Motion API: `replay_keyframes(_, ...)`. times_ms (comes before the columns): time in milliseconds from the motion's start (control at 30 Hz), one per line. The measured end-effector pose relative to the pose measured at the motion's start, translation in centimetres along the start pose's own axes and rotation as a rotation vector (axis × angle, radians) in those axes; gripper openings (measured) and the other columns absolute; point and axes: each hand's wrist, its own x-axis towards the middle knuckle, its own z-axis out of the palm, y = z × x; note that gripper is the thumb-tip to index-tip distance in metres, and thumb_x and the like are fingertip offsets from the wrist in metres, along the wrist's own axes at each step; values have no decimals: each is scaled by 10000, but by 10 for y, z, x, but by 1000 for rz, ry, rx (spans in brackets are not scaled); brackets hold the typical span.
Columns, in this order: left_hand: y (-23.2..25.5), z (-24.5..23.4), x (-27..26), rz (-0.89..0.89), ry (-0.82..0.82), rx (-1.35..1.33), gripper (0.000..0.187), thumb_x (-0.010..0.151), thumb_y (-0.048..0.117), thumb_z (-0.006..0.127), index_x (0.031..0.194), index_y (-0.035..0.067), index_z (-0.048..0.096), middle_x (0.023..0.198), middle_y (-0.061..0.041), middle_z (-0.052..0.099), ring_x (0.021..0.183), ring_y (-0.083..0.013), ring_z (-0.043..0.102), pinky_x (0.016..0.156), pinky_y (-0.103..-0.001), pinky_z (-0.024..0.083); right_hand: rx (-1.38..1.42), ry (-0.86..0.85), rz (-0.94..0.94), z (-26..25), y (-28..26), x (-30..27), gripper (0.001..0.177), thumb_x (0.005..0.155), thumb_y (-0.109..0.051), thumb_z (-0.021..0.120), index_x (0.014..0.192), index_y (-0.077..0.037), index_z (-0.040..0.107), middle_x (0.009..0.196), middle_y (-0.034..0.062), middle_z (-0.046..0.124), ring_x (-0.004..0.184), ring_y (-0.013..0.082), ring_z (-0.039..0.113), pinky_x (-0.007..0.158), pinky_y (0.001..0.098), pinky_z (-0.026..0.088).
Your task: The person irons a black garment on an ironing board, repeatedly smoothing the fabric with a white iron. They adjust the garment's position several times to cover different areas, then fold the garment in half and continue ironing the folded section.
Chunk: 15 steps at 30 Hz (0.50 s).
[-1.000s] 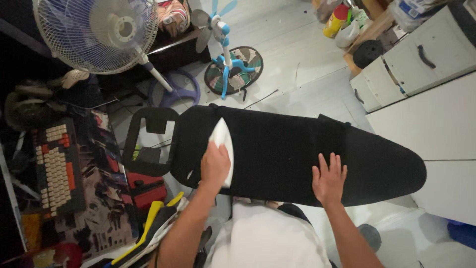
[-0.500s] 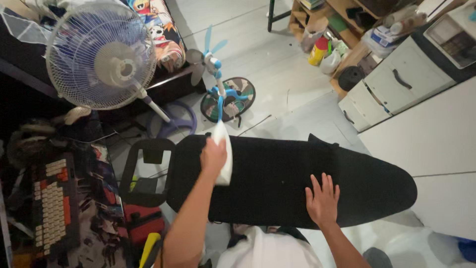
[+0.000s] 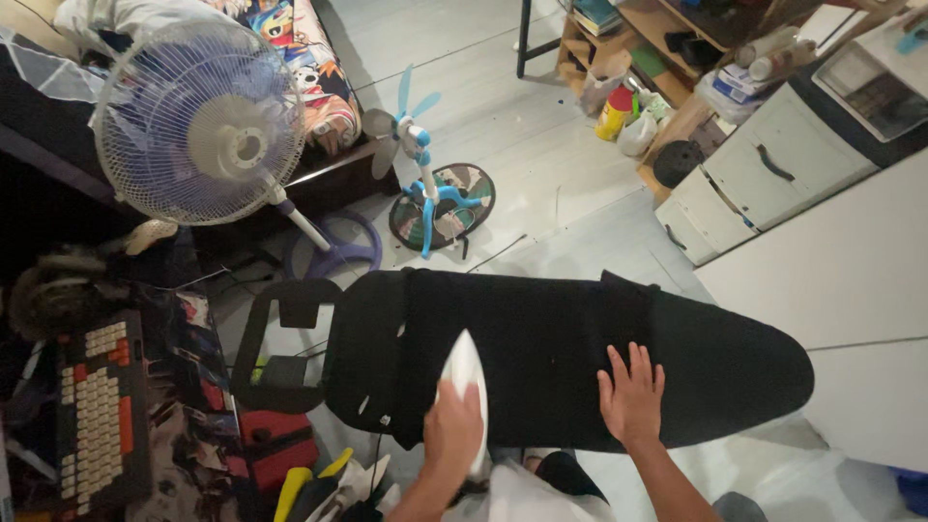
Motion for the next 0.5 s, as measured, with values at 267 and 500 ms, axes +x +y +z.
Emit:
replay_keyframes(267, 70, 8, 127, 110, 121, -39, 551, 1113, 484, 520, 1350, -12, 556, 1181, -360, 763, 1106, -563, 742, 998, -628, 567, 1, -26, 24, 0, -2, 3, 583, 1109, -457, 483, 1629, -200, 539, 1747, 199, 403, 1668, 365, 301, 1346, 613, 192)
replay_keyframes(500, 115, 1, 184, 51, 153, -48, 561, 1099, 516, 530, 1284, -9, 594, 1240, -350, 752, 1182, -564, 713, 1043, -632, 543, 10, -38, 19, -4, -6, 4, 592, 1092, -447, 498, 1625, -191, 540, 1741, 210, 401, 1659, 376, 300, 1322, 624, 196)
